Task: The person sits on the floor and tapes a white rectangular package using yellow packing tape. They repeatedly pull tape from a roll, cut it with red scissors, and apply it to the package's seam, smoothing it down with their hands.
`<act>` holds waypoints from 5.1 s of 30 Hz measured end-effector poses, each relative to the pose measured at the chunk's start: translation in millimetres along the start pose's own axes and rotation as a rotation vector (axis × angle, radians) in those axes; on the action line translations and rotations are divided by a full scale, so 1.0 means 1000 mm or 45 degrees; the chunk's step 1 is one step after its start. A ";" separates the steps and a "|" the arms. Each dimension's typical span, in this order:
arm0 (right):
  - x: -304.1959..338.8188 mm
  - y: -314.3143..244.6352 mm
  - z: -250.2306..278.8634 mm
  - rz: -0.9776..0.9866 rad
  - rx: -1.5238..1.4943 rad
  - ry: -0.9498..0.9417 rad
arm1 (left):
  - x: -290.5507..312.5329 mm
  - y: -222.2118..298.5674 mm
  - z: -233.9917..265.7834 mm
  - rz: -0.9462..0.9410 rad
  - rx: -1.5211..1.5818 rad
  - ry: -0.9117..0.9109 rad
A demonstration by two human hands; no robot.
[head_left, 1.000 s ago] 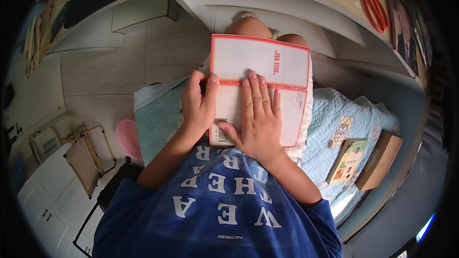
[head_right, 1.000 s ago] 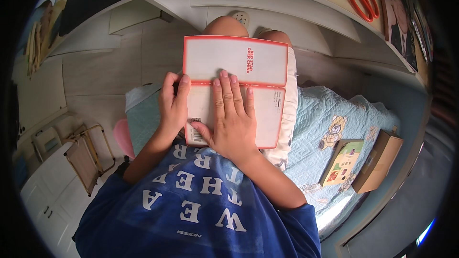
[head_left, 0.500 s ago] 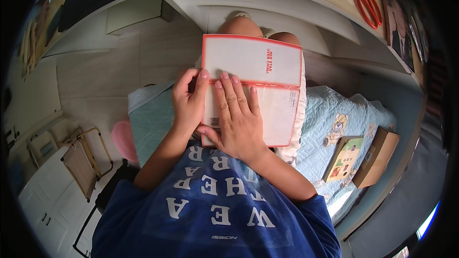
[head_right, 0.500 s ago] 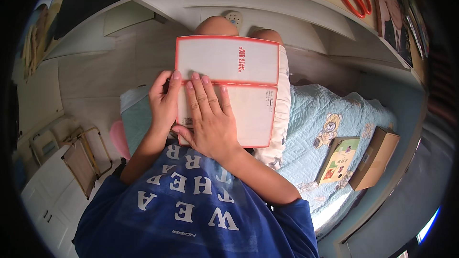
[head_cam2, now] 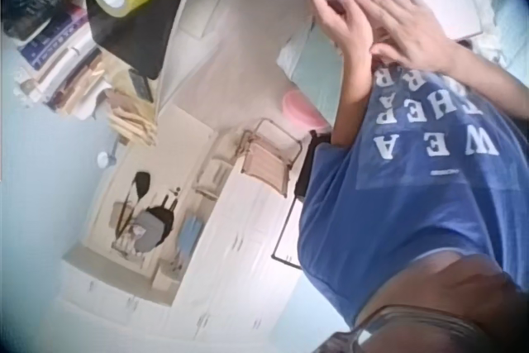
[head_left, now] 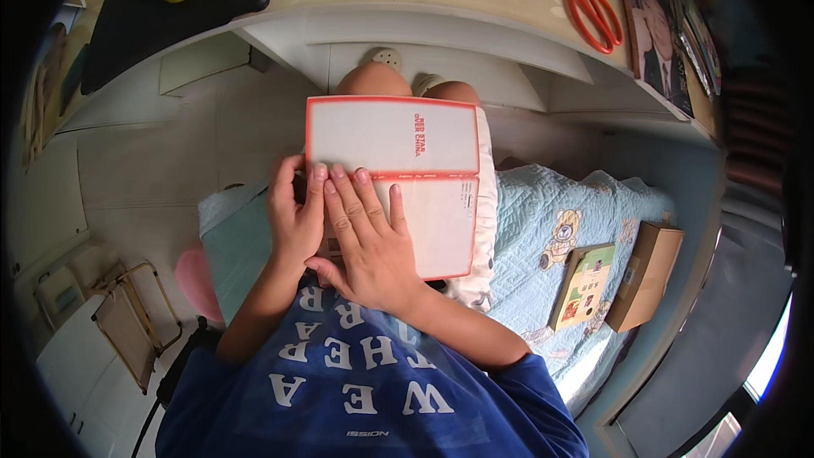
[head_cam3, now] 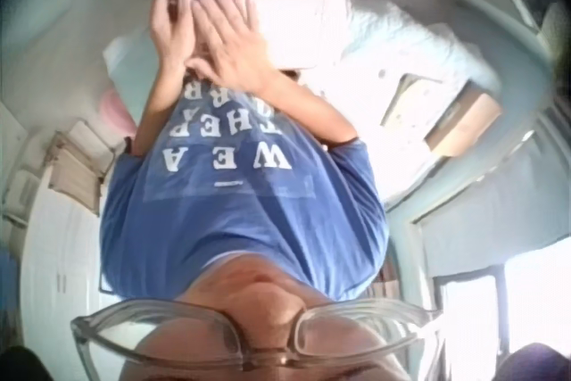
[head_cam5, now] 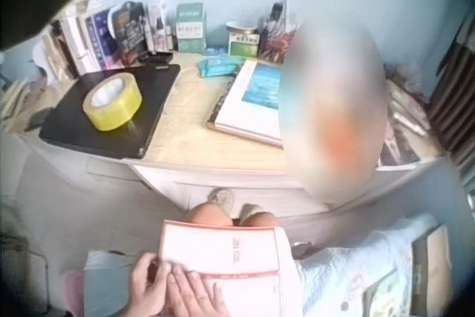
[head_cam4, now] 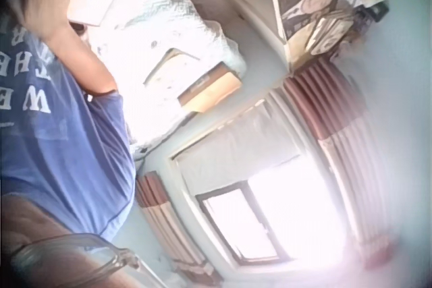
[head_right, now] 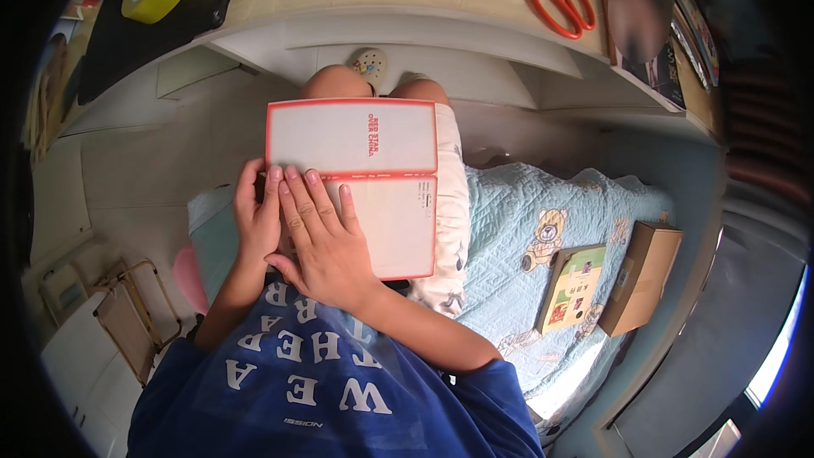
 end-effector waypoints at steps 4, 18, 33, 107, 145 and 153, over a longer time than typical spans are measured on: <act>0.000 0.013 -0.002 -0.054 0.026 -0.026 | -0.001 -0.010 0.001 0.101 0.054 -0.009; -0.021 0.030 0.151 0.025 -0.100 0.622 | -0.028 0.037 0.067 -0.146 0.189 0.260; 0.004 0.053 0.161 0.004 -0.417 1.072 | -0.191 0.156 0.121 -0.836 -0.978 0.543; 0.029 0.041 0.155 -0.020 -1.005 0.663 | 0.027 0.169 -0.030 -0.915 -0.131 -0.809; 0.026 0.043 0.156 -0.220 -0.970 0.523 | 0.021 0.136 -0.034 -0.453 -0.168 -0.834; 0.024 0.062 0.176 -0.325 -1.282 0.576 | 0.016 0.155 -0.008 -0.525 0.011 -0.830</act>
Point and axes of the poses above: each hand's wrist, its own x-axis away from the middle knuckle, its own z-axis out of the back of the hand, y = z × x, the point moved 8 cm from there along -x, towards the middle knuckle, and after that the axes turned 12 degrees about -x, right-handed, at the moved point
